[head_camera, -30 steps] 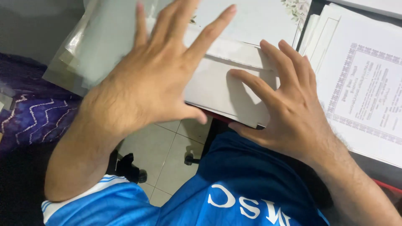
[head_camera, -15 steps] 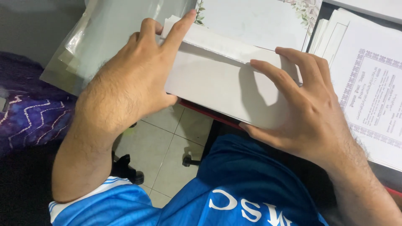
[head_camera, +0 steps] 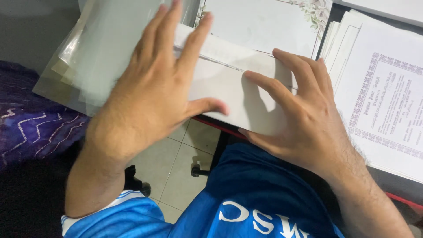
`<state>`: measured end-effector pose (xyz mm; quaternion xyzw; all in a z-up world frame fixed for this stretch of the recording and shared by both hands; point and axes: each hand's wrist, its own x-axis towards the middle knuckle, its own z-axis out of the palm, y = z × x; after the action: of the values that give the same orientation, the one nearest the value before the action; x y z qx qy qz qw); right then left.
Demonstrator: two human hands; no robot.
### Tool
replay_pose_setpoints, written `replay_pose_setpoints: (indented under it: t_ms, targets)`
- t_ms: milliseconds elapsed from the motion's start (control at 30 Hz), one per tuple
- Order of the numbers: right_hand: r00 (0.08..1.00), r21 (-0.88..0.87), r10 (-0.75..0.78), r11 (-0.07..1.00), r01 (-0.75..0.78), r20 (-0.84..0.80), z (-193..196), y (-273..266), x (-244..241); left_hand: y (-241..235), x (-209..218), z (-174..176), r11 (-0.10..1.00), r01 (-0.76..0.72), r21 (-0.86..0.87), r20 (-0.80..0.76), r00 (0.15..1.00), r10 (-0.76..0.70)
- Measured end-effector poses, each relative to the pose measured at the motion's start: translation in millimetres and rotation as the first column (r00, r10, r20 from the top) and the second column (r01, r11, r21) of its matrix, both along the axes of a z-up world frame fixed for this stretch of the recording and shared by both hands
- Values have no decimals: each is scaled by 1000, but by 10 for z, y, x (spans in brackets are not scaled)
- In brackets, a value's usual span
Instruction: Folding printed papers and inserting them into envelopes
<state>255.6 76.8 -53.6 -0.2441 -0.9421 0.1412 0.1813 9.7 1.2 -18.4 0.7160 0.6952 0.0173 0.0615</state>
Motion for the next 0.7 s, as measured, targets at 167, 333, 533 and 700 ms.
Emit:
replay_pose_setpoints:
  t_ms: [167, 333, 533, 700]
  targets:
    - [999, 86, 0, 996, -3, 40, -117, -2, 5, 121, 279, -179, 975, 101, 196, -142, 987, -74]
    - [987, 86, -16, 996, 2, 160, -55, -81, -58, 175, 274, -493, 978, 53, 202, -32, 998, -48]
    - [987, 263, -59, 965, 18, 152, -162, -212, -216, 191, 289, -515, 970, 43, 239, 8, 999, -47]
    - [982, 182, -33, 983, -2, 187, -203, -189, -166, 212, 293, -519, 977, 31, 212, 12, 999, -34]
